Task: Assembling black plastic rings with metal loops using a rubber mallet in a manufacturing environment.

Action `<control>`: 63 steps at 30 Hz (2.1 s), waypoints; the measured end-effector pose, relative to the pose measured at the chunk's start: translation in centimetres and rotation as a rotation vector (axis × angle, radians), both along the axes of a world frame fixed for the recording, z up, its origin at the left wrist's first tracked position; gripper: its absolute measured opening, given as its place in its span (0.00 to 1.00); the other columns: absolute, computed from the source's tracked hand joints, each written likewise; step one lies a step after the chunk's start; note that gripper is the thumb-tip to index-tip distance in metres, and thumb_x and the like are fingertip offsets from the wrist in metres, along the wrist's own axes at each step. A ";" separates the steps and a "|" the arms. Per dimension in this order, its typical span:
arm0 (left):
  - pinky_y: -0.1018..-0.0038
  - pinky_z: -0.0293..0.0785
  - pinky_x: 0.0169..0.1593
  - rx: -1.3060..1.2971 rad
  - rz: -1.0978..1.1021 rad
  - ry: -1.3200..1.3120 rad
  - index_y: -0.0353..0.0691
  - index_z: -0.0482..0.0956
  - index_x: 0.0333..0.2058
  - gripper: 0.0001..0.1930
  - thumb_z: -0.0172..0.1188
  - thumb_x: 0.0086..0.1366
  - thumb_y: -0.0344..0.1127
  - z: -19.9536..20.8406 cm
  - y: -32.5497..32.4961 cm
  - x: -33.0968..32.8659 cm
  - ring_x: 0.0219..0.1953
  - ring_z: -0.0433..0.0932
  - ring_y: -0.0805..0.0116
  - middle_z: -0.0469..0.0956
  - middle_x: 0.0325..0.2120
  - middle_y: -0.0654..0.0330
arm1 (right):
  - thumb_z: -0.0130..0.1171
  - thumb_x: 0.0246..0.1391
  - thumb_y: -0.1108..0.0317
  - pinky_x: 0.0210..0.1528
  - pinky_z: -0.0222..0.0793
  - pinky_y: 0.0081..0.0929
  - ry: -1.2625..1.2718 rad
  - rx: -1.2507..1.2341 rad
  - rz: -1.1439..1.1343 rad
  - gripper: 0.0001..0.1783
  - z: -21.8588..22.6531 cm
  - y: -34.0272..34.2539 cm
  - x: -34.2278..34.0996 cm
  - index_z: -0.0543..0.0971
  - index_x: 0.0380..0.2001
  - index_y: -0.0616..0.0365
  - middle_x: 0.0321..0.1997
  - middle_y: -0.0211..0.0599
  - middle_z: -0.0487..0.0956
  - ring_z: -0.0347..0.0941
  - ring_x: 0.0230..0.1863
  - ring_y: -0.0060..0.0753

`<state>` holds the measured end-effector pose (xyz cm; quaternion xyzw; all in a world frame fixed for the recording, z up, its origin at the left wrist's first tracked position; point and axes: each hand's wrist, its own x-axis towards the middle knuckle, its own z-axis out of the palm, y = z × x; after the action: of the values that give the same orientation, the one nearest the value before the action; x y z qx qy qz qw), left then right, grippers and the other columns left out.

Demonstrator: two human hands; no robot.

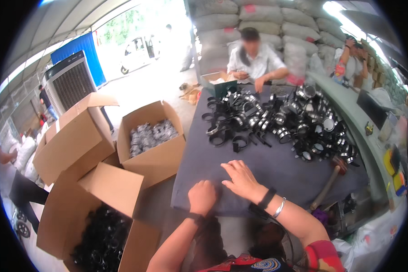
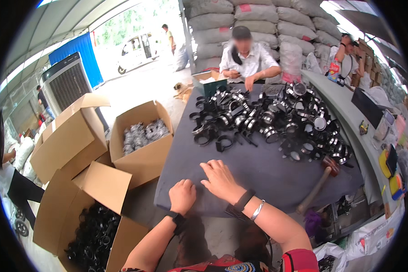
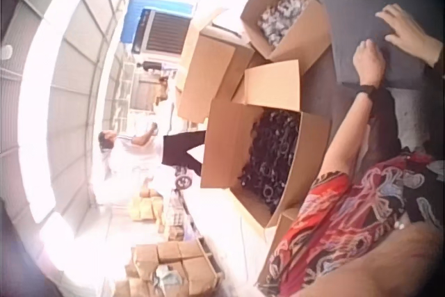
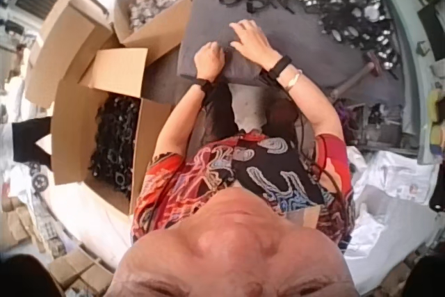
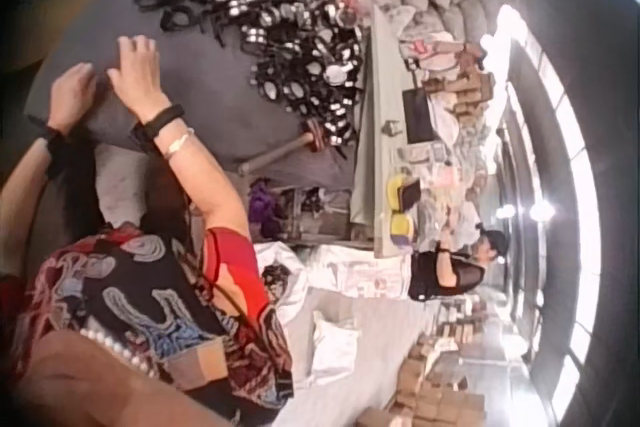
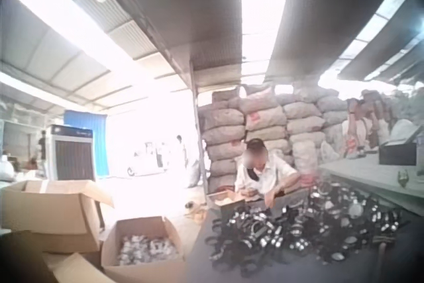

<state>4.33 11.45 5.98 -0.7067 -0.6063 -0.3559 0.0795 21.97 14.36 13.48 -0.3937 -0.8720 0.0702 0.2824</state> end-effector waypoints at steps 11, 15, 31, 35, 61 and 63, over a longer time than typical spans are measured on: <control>0.60 0.74 0.33 0.002 -0.118 -0.085 0.39 0.72 0.24 0.05 0.55 0.56 0.32 -0.3 -0.3 0.9 0.29 0.76 0.54 0.74 0.24 0.53 | 0.71 0.35 0.74 0.67 0.51 0.46 0.198 -0.009 -0.397 0.53 -3.6 4.8 4.0 0.53 0.65 0.62 0.64 0.54 0.58 0.54 0.65 0.58; 0.61 0.73 0.33 0.015 -0.033 -0.058 0.39 0.71 0.26 0.05 0.57 0.56 0.32 -1.6 -2.3 -0.5 0.28 0.75 0.55 0.72 0.23 0.56 | 0.71 0.35 0.75 0.68 0.49 0.45 0.199 -0.099 -0.391 0.56 -5.3 5.1 1.4 0.50 0.66 0.60 0.67 0.55 0.53 0.49 0.67 0.59; 0.59 0.71 0.30 0.003 0.027 -0.022 0.41 0.71 0.22 0.07 0.60 0.53 0.33 0.0 -0.8 -1.8 0.28 0.76 0.54 0.74 0.21 0.58 | 0.71 0.40 0.63 0.67 0.53 0.44 0.166 -0.184 -0.481 0.49 -4.3 6.1 4.1 0.56 0.63 0.64 0.65 0.59 0.59 0.53 0.66 0.60; 0.59 0.70 0.29 -0.005 0.001 -0.008 0.41 0.71 0.22 0.07 0.60 0.53 0.33 0.1 -0.5 -0.3 0.27 0.76 0.54 0.73 0.20 0.58 | 0.72 0.39 0.60 0.70 0.49 0.44 0.111 -0.178 -0.569 0.53 -3.9 7.0 7.2 0.54 0.65 0.62 0.67 0.62 0.55 0.49 0.69 0.60; 0.47 0.51 0.64 -0.527 -0.019 0.008 0.51 0.45 0.69 0.61 0.71 0.42 0.65 3.2 18.8 4.3 0.64 0.53 0.32 0.46 0.66 0.35 | 0.74 0.33 0.47 0.68 0.44 0.56 -0.066 -0.323 -0.605 0.61 -4.9 15.8 7.3 0.53 0.67 0.55 0.68 0.65 0.53 0.51 0.68 0.61; 0.46 0.45 0.66 -0.561 -0.016 -0.020 0.52 0.45 0.69 0.60 0.71 0.42 0.64 3.1 19.6 3.4 0.66 0.46 0.30 0.46 0.66 0.37 | 0.74 0.33 0.47 0.68 0.45 0.55 -0.061 -0.315 -0.601 0.60 -5.0 16.4 6.2 0.54 0.67 0.56 0.68 0.65 0.53 0.51 0.68 0.61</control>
<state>7.69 31.05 9.04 -0.7022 -0.6764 -0.1818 -0.1279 28.18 30.72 8.53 -0.6737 -0.7034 0.1060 0.2001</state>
